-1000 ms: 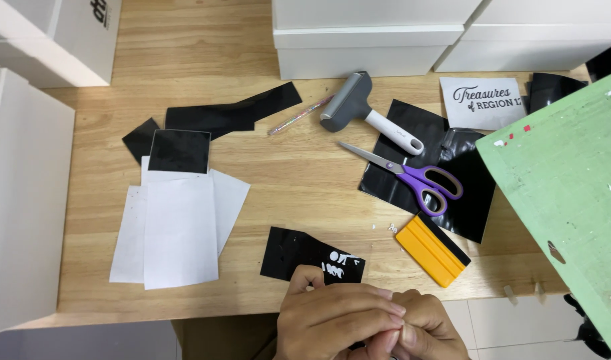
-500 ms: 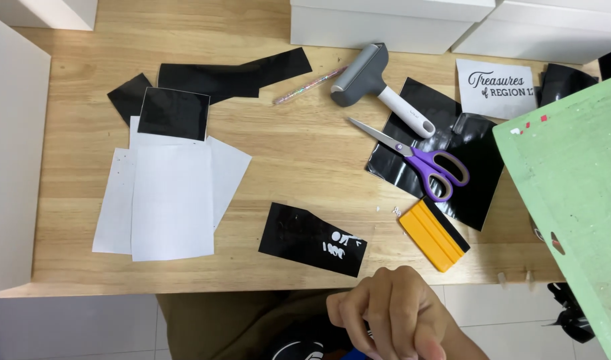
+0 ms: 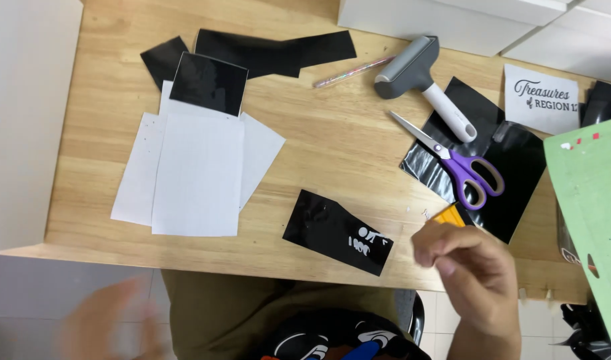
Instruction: Weeding excess vinyl from a cut design and applying transfer tape to create a sticker
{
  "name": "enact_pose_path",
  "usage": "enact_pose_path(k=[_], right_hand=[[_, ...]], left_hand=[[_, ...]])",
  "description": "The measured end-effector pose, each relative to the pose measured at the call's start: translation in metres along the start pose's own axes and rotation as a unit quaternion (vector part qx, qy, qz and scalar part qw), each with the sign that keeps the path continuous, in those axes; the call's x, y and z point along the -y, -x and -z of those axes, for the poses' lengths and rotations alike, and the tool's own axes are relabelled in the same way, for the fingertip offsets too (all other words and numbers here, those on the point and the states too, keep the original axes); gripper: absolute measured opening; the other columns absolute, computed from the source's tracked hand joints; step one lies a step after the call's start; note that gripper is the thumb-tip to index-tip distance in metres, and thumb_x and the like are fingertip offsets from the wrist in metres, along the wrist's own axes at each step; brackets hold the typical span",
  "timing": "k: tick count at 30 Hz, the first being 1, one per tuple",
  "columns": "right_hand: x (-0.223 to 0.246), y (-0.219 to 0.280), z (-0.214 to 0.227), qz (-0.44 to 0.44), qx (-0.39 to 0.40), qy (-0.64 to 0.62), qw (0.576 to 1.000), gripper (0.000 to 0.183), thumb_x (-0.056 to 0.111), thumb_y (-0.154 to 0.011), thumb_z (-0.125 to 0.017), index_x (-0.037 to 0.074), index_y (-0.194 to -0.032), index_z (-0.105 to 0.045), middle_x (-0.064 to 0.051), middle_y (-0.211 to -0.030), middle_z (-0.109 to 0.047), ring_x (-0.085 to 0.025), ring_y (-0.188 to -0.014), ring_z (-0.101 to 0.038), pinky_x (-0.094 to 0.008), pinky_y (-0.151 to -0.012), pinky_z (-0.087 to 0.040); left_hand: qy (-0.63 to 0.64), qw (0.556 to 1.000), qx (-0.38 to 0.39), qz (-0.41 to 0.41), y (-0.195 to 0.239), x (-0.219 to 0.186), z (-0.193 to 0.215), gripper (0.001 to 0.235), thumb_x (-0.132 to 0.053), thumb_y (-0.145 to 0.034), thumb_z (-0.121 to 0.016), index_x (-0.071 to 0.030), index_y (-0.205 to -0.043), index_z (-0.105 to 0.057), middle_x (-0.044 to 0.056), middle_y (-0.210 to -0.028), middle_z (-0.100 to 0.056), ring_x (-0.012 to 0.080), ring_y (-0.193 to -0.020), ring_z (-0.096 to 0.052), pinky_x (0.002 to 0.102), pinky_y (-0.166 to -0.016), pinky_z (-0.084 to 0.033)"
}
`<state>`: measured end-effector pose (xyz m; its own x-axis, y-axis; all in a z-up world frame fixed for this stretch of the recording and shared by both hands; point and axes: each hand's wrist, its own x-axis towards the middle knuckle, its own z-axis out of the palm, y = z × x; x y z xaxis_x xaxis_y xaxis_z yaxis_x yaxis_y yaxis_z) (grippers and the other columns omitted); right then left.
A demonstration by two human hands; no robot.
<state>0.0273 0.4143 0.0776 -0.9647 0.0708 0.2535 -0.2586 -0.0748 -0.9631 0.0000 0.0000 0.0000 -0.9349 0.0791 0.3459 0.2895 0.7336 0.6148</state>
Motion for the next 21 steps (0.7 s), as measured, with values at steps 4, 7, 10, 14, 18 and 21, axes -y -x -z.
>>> enact_pose_path(k=[4,7,10,14,18,21], right_hand=[[-0.013,0.013,0.009,-0.068,-0.124,0.25,0.958,0.021,0.009,-0.103,-0.053,0.002,-0.086,-0.065,-0.008,-0.082,-0.066,-0.023,-0.081,-0.065,-0.034,-0.082,-0.055],[-0.019,0.01,0.0,-0.057,-0.067,0.363,0.928,0.009,0.008,-0.092,-0.067,0.0,-0.088,-0.069,-0.011,-0.083,-0.067,-0.023,-0.081,-0.062,-0.033,-0.084,-0.051],[-0.034,0.012,-0.009,-0.025,-0.011,0.508,0.861,0.013,0.009,-0.086,-0.08,0.01,-0.098,-0.073,-0.004,-0.098,-0.073,-0.022,-0.095,-0.06,-0.035,-0.092,-0.049],[-0.046,0.004,-0.024,-0.014,0.004,0.529,0.848,0.007,0.008,-0.089,-0.078,0.011,-0.095,-0.074,-0.003,-0.101,-0.066,-0.028,-0.104,-0.051,-0.037,-0.097,-0.041],[-0.053,-0.004,-0.03,-0.004,0.026,0.574,0.818,0.007,0.012,-0.094,-0.077,0.02,-0.094,-0.077,0.002,-0.11,-0.064,-0.03,-0.111,-0.043,-0.035,-0.097,-0.033],[-0.055,-0.007,-0.033,0.004,0.039,0.584,0.811,0.007,0.013,-0.093,-0.078,0.02,-0.094,-0.079,0.0,-0.113,-0.063,-0.032,-0.111,-0.042,-0.035,-0.096,-0.033]], left_hand=[[0.109,0.987,0.048,-0.112,-0.055,-0.134,-0.085,0.017,-0.017,-0.096,-0.066,-0.012,-0.111,-0.072,0.003,-0.117,-0.071,0.0292,-0.114,-0.065,0.043,-0.103,-0.047],[0.082,0.983,0.04,-0.161,-0.049,-0.152,-0.125,0.014,-0.024,-0.099,-0.07,-0.014,-0.106,-0.076,0.005,-0.119,-0.071,0.0274,-0.116,-0.061,0.042,-0.09,-0.051],[0.018,0.986,0.031,-0.163,-0.044,-0.15,-0.142,0.027,-0.042,-0.1,-0.069,-0.02,-0.115,-0.075,0.002,-0.124,-0.07,0.0239,-0.119,-0.059,0.038,-0.096,-0.044],[0.039,0.985,0.035,-0.162,-0.049,-0.145,-0.142,0.034,-0.044,-0.098,-0.071,-0.013,-0.112,-0.076,0.005,-0.116,-0.07,0.0246,-0.113,-0.06,0.039,-0.092,-0.051],[0.05,0.98,0.068,-0.181,-0.049,-0.139,-0.144,0.028,-0.033,-0.1,-0.074,-0.006,-0.108,-0.076,0.007,-0.113,-0.07,0.0251,-0.109,-0.063,0.039,-0.087,-0.052],[0.047,0.98,0.077,-0.179,-0.048,-0.137,-0.143,0.027,-0.031,-0.101,-0.072,-0.005,-0.109,-0.075,0.006,-0.113,-0.071,0.0244,-0.109,-0.063,0.04,-0.085,-0.052]])
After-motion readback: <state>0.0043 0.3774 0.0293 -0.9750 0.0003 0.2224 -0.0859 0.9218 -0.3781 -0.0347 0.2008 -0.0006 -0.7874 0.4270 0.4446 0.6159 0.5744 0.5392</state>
